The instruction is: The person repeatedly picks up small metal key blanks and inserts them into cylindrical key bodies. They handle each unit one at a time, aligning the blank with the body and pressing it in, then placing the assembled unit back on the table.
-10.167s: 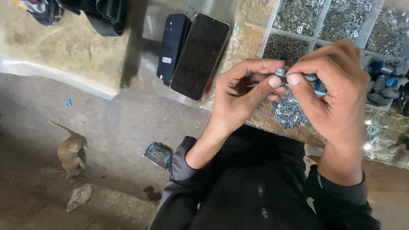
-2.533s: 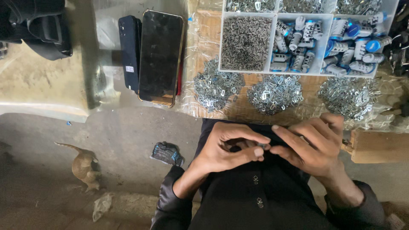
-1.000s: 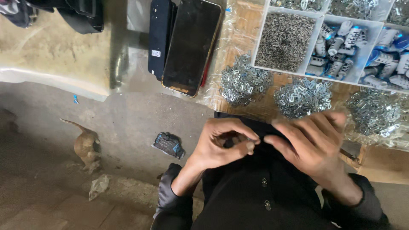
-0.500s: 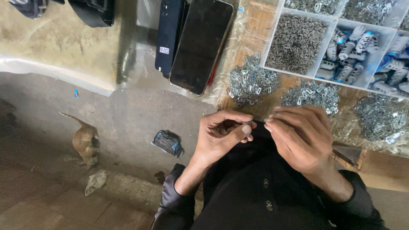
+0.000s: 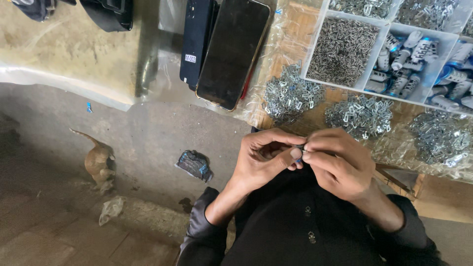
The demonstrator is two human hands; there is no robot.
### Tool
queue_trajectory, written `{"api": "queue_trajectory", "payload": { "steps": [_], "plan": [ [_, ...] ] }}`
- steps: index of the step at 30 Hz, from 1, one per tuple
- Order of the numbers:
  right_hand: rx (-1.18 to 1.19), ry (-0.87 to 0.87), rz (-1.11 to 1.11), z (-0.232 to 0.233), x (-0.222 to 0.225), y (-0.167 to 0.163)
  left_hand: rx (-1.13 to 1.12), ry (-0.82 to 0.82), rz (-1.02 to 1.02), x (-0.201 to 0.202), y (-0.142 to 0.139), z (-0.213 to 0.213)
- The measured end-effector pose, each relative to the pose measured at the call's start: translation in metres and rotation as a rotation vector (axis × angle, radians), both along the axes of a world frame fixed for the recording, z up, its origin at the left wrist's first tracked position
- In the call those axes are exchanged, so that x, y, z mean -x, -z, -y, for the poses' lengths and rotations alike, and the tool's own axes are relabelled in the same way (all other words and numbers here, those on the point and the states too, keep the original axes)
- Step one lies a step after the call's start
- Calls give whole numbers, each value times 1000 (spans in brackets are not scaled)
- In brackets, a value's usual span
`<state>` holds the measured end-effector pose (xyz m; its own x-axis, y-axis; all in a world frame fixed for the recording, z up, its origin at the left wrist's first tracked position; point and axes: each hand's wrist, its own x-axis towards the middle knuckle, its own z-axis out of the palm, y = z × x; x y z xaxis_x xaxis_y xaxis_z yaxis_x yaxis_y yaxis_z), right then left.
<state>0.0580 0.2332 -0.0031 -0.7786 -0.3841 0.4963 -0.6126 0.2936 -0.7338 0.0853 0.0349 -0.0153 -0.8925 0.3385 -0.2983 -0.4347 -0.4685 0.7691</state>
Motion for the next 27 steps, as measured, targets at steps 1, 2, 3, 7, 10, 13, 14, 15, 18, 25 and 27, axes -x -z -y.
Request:
{"api": "queue_trajectory", "payload": {
  "steps": [1,2,3,7,10,13,14,15,18,25,27],
  "plan": [
    [-6,-10,-69,0,2,2,13,-1,-10,0,0,0],
    [-13,-19,-138,0,3,3,27,-1,-20,1,0,0],
    [-19,-28,-206,-1,4,4,40,-1,-29,1,0,0],
    [-237,-130,-261,-14,1,2,98,19,-86,5,1,6],
    [-375,-14,-273,-13,-5,5,192,28,-120,6,0,15],
    [-577,212,-229,-6,-10,7,230,-32,-117,4,-2,20],
    [-635,238,-154,-5,-11,7,218,-56,-94,3,-2,20],
    [-693,268,-77,-4,-12,7,207,-78,-71,2,-2,21],
    [-752,289,-138,-5,-14,6,175,-93,-29,2,0,21],
    [-637,184,-253,-16,-20,20,88,-114,-1,-1,6,18],
    [-594,179,-263,-17,-20,22,80,-109,-2,-3,7,15]
  ]
}}
